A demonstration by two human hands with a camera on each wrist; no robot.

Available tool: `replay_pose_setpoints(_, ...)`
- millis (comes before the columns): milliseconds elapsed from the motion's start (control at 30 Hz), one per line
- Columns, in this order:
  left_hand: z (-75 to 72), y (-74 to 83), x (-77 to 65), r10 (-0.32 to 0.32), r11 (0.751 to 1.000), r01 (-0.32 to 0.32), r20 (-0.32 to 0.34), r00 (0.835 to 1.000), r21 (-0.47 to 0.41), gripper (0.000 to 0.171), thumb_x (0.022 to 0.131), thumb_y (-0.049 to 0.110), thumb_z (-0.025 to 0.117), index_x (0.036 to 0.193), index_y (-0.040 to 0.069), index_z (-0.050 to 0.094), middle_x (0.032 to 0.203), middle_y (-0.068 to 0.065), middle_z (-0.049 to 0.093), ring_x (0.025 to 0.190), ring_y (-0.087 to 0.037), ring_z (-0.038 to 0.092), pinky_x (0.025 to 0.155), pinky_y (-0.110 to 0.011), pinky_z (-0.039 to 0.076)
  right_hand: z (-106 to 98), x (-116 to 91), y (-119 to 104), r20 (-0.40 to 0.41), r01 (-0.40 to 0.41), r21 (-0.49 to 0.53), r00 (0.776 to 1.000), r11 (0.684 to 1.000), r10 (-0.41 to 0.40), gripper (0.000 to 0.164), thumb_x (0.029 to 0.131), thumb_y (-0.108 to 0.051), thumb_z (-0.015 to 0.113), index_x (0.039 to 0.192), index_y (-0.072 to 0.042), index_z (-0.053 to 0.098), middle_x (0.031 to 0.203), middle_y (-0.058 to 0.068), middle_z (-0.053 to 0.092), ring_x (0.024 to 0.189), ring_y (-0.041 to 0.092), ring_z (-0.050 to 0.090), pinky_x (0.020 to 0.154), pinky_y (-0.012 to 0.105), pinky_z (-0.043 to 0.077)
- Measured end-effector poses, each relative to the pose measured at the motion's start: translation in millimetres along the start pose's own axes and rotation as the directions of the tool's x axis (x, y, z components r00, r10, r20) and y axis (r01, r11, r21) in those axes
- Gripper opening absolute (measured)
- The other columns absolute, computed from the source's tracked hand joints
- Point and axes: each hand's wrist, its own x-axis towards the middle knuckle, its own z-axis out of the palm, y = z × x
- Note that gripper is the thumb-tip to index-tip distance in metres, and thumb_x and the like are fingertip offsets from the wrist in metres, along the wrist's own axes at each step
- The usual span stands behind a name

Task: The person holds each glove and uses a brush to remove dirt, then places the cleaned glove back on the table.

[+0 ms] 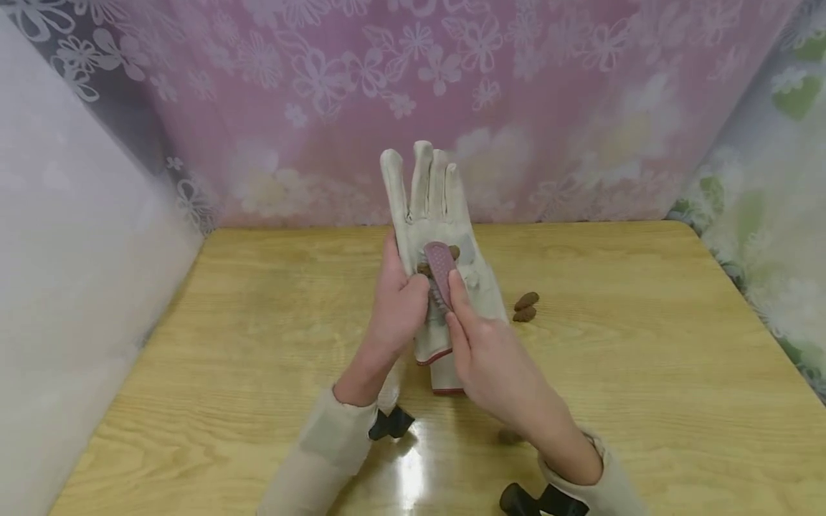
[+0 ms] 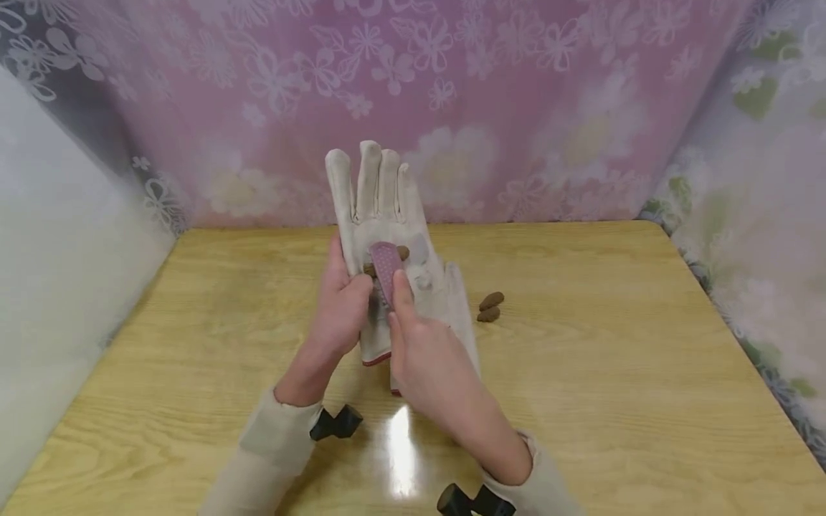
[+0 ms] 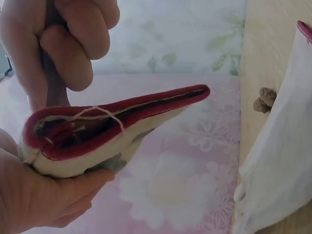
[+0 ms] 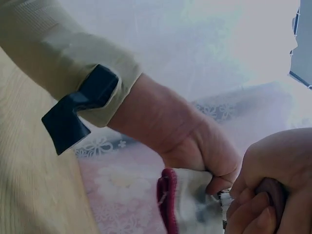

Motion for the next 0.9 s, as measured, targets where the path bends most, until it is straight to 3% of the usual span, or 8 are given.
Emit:
replay_pose_setpoints(100, 5.7, -2.4, -5.2, -0.014, 0.999, 0.014, 0.006, 1.000, 0.049, 0.070, 0.088, -0.009, 0.033, 0.154, 0.013, 0.020, 0.138, -0.014, 0.051, 0.122, -0.025, 0.054, 0.102, -0.039, 0.045, 1.1, 5.4, 4.0, -0.054, 0.004, -0.013, 0.999, 1.000, -0.005, 0.054, 0.104, -0.011, 0.045, 0.153, 0.003, 0.027, 0.053, -0.002, 0.040, 0.043, 0.006, 0.033, 0.041, 0.026, 0.035)
replay_pose_setpoints(267, 16.2, -8.4, -14.7, -0.051, 0.997, 0.046, 0.076, 0.996, 0.063, 0.075, 0.089, -0.011, 0.030, 0.156, 0.018, 0.017, 0.154, -0.006, 0.035, 0.135, -0.021, 0.045, 0.109, -0.040, 0.040, 3.0, 16.8, 19.2, -0.122, -0.070, 0.023, 0.990, 0.997, 0.072, 0.052, 0.106, -0.014, 0.043, 0.154, -0.001, 0.030, 0.050, 0.001, 0.041, 0.040, 0.010, 0.034, 0.042, 0.029, 0.037)
replay_pose_setpoints(400, 19.3, -5.7, -17.1, -0.012, 0.999, 0.009, 0.066, 0.998, 0.043, 0.076, 0.086, -0.014, 0.029, 0.156, 0.016, 0.019, 0.152, -0.007, 0.039, 0.133, -0.022, 0.048, 0.107, -0.041, 0.043, -0.9, 22.1, 24.1, -0.140, -0.065, 0.068, 0.987, 0.996, 0.074, 0.052, 0.107, -0.018, 0.040, 0.155, -0.005, 0.028, 0.056, 0.009, 0.048, 0.042, 0.014, 0.037, 0.045, 0.032, 0.039)
replay_pose_setpoints(533, 23.3, -1.3, -17.9, -0.014, 0.997, 0.006, 0.108, 0.994, 0.071, 0.074, 0.085, -0.012, 0.030, 0.155, 0.010, 0.021, 0.148, -0.013, 0.045, 0.128, -0.024, 0.053, 0.102, -0.040, 0.048, -5.6, 26.4, 26.9, -0.213, -0.057, 0.075, 0.974, 0.996, 0.072, 0.051, 0.106, -0.017, 0.042, 0.154, -0.004, 0.030, 0.090, 0.035, 0.064, 0.051, 0.025, 0.049, 0.052, 0.041, 0.046)
replay_pose_setpoints(600, 23.9, 1.0, -17.5, -0.046, 0.997, 0.038, 0.123, 0.991, 0.071, 0.073, 0.086, -0.010, 0.031, 0.155, 0.010, 0.020, 0.147, -0.013, 0.045, 0.127, -0.024, 0.053, 0.102, -0.038, 0.048, -6.7, 25.4, 27.9, -0.227, -0.067, 0.063, 0.971, 0.996, 0.080, 0.051, 0.106, -0.016, 0.043, 0.154, -0.005, 0.032, 0.104, 0.038, 0.064, 0.057, 0.029, 0.056, 0.056, 0.045, 0.049)
replay_pose_setpoints(667, 21.9, 3.1, -15.9, -0.076, 0.996, 0.071, 0.108, 0.991, 0.045, 0.073, 0.086, -0.010, 0.032, 0.155, 0.011, 0.022, 0.146, -0.012, 0.046, 0.126, -0.023, 0.054, 0.101, -0.038, 0.048, -6.7, 22.1, 26.7, -0.189, -0.077, 0.041, 0.978, 0.996, 0.083, 0.052, 0.106, -0.017, 0.042, 0.155, -0.005, 0.030, 0.091, 0.035, 0.066, 0.053, 0.027, 0.055, 0.053, 0.043, 0.048)
replay_pose_setpoints(767, 15.9, 6.7, -12.9, -0.114, 0.993, 0.115, 0.051, 0.992, -0.022, 0.070, 0.087, -0.009, 0.033, 0.153, 0.013, 0.026, 0.143, -0.009, 0.049, 0.124, -0.024, 0.055, 0.101, -0.040, 0.048, -6.1, 15.5, 20.2, -0.111, -0.063, -0.028, 0.992, 0.998, 0.059, 0.053, 0.106, -0.017, 0.042, 0.155, -0.004, 0.028, 0.061, 0.017, 0.058, 0.047, 0.019, 0.048, 0.045, 0.036, 0.042)
replay_pose_setpoints(900, 9.5, 9.3, -8.9, -0.148, 0.986, 0.149, 0.008, 0.989, -0.076, 0.063, 0.088, -0.009, 0.034, 0.148, 0.009, 0.030, 0.134, -0.015, 0.053, 0.114, -0.027, 0.059, 0.093, -0.040, 0.052, -7.8, 7.3, 9.3, -0.061, -0.050, -0.106, 0.997, 0.993, 0.044, 0.055, 0.104, -0.014, 0.045, 0.155, -0.001, 0.028, 0.056, 0.006, 0.050, 0.043, 0.013, 0.040, 0.041, 0.031, 0.034)
